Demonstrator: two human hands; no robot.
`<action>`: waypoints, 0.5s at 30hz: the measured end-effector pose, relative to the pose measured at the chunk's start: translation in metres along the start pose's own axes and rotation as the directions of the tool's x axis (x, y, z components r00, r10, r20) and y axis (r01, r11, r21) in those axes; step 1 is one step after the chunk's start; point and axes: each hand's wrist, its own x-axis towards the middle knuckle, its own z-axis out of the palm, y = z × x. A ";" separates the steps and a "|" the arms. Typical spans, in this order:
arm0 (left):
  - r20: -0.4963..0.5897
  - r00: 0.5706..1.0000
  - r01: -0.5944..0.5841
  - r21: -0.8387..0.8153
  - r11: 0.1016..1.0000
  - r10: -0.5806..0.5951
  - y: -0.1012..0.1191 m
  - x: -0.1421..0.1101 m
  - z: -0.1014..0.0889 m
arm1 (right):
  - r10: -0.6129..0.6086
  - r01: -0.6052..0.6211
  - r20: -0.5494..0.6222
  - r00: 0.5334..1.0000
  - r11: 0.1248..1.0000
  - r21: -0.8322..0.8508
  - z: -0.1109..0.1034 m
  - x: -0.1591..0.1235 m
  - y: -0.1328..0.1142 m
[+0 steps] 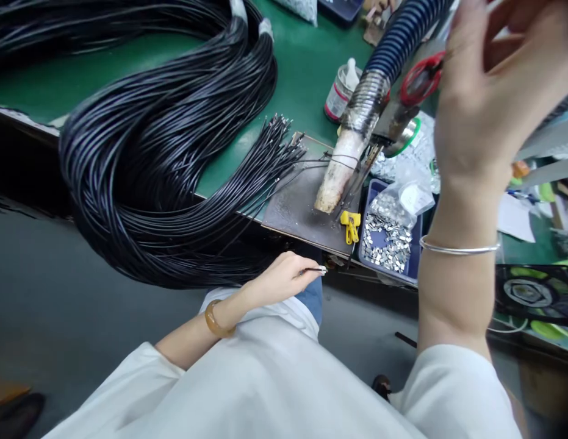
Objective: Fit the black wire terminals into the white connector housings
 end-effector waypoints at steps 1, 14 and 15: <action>0.006 1.000 -0.007 -0.007 1.000 0.007 -0.001 -0.001 0.002 | -0.141 0.142 0.018 0.990 0.984 -0.109 0.003 -0.001 -0.003; -0.044 0.999 -0.038 -0.329 0.943 0.025 -0.005 -0.004 0.016 | -0.308 0.263 -0.103 0.946 0.912 -0.316 0.001 -0.004 -0.006; -0.016 0.999 -0.051 -0.384 0.922 0.049 0.000 -0.004 0.010 | -0.282 0.233 -0.140 0.949 0.928 -0.291 -0.002 -0.006 -0.003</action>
